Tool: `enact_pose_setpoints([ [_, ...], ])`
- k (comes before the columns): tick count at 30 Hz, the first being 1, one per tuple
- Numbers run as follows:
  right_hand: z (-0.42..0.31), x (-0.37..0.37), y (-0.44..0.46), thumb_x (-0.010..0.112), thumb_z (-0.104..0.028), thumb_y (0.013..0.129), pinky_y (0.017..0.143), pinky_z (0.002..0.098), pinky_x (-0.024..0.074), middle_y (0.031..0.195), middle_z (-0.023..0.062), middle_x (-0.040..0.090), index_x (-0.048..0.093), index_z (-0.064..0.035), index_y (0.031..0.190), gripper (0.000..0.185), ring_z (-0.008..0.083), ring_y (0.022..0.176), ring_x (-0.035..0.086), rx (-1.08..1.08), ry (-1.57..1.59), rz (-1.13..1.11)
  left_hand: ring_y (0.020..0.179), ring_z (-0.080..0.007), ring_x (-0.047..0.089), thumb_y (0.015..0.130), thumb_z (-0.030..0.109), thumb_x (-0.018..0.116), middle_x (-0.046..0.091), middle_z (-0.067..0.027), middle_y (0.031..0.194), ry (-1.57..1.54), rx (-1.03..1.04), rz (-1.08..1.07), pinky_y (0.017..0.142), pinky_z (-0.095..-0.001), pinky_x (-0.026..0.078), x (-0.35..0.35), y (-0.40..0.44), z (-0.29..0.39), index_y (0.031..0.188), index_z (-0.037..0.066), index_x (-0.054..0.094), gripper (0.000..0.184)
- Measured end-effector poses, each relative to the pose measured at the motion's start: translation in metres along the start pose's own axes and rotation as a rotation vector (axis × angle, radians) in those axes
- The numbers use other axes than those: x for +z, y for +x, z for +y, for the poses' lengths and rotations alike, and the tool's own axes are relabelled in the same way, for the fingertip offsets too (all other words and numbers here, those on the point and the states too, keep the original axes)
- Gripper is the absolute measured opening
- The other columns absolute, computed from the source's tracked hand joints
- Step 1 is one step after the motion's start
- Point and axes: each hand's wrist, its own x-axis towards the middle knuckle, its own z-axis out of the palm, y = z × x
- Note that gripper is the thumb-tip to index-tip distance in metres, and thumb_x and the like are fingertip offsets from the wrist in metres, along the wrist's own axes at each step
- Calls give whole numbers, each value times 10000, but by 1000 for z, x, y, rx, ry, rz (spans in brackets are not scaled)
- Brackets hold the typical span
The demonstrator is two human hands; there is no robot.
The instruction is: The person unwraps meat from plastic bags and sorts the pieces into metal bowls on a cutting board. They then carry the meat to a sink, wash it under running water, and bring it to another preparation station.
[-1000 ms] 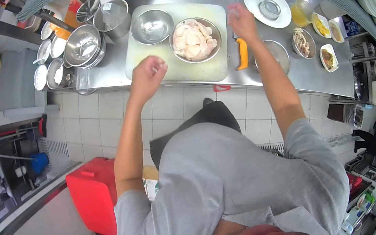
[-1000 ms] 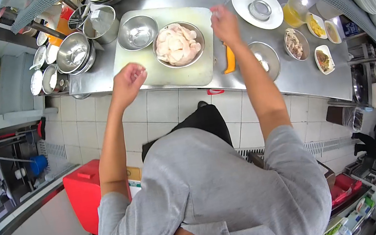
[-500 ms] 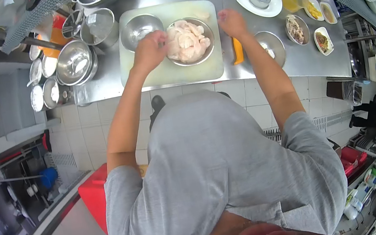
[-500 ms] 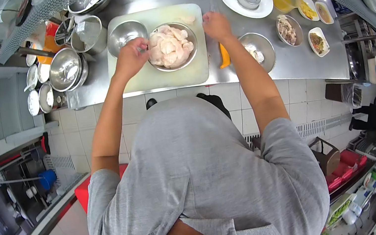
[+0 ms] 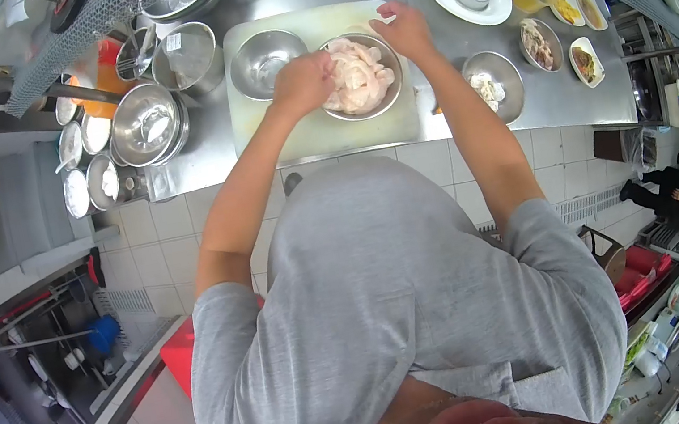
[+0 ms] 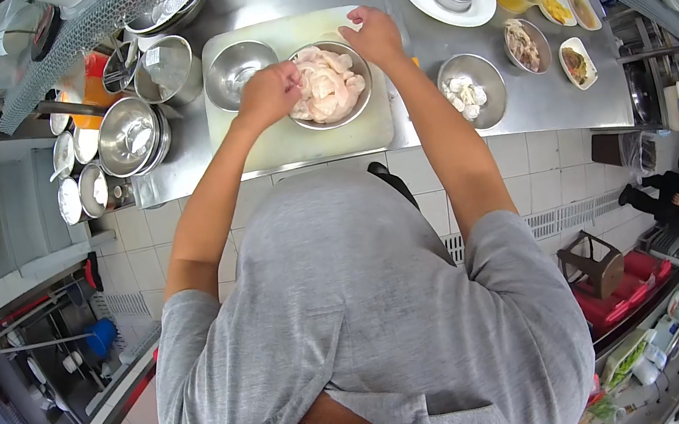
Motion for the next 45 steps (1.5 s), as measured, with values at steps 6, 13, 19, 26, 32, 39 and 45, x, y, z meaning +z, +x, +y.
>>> enact_pose_setpoints([
  [6, -83, -33, -92, 795, -245, 709, 861, 429, 556, 1168, 146, 664, 616, -85, 1210, 555, 292, 1066, 660, -414, -228, -244, 761, -181, 648, 789, 191, 750, 680, -95, 874, -326, -130, -8, 693, -353, 517, -15, -6, -8, 1006, 79, 680, 254],
  [13, -50, -3, -81, 769, -179, 674, 797, 423, 552, 988, 164, 692, 671, -67, 1093, 444, 321, 928, 687, -259, -100, -178, 876, -239, 662, 794, 194, 737, 666, -91, 979, 33, -34, -36, 754, -379, 525, -9, -15, 3, 1066, 111, 695, 287],
  [19, -47, -27, -65, 735, -149, 678, 742, 406, 537, 828, 164, 705, 713, -42, 994, 334, 326, 807, 692, 12, 160, -295, 880, -280, 676, 801, 223, 723, 678, -92, 952, -73, -93, -93, 764, -411, 533, -18, -15, 10, 1055, 112, 691, 279],
  [26, -43, -30, -78, 746, -154, 681, 847, 430, 538, 1005, 128, 710, 718, -116, 1121, 442, 328, 956, 666, -290, -162, -141, 847, -273, 686, 763, 228, 750, 705, -99, 918, 81, -51, -58, 747, -400, 534, -3, -15, 18, 1002, 60, 670, 303],
  [32, -68, -3, -76, 752, -121, 692, 925, 418, 515, 1147, 103, 683, 697, -112, 1132, 443, 315, 1083, 627, -545, -234, -141, 808, -225, 692, 733, 133, 748, 718, -89, 893, -239, -166, -119, 741, -344, 536, -5, -10, -8, 1021, 49, 663, 311],
  [39, -69, -7, -58, 770, -239, 705, 816, 402, 544, 984, 127, 721, 707, -163, 1188, 493, 279, 925, 687, -250, -190, -363, 806, -236, 683, 734, 170, 756, 711, -84, 896, -183, -166, -143, 731, -357, 528, -19, -26, 12, 1043, 67, 658, 341],
  [45, -54, -23, -49, 775, -243, 702, 682, 343, 520, 771, 109, 694, 738, -88, 1075, 405, 215, 701, 650, -121, 123, -468, 775, -253, 660, 745, 189, 731, 674, -97, 870, 11, -51, -45, 704, -370, 519, 6, -23, 8, 949, 76, 667, 242],
])
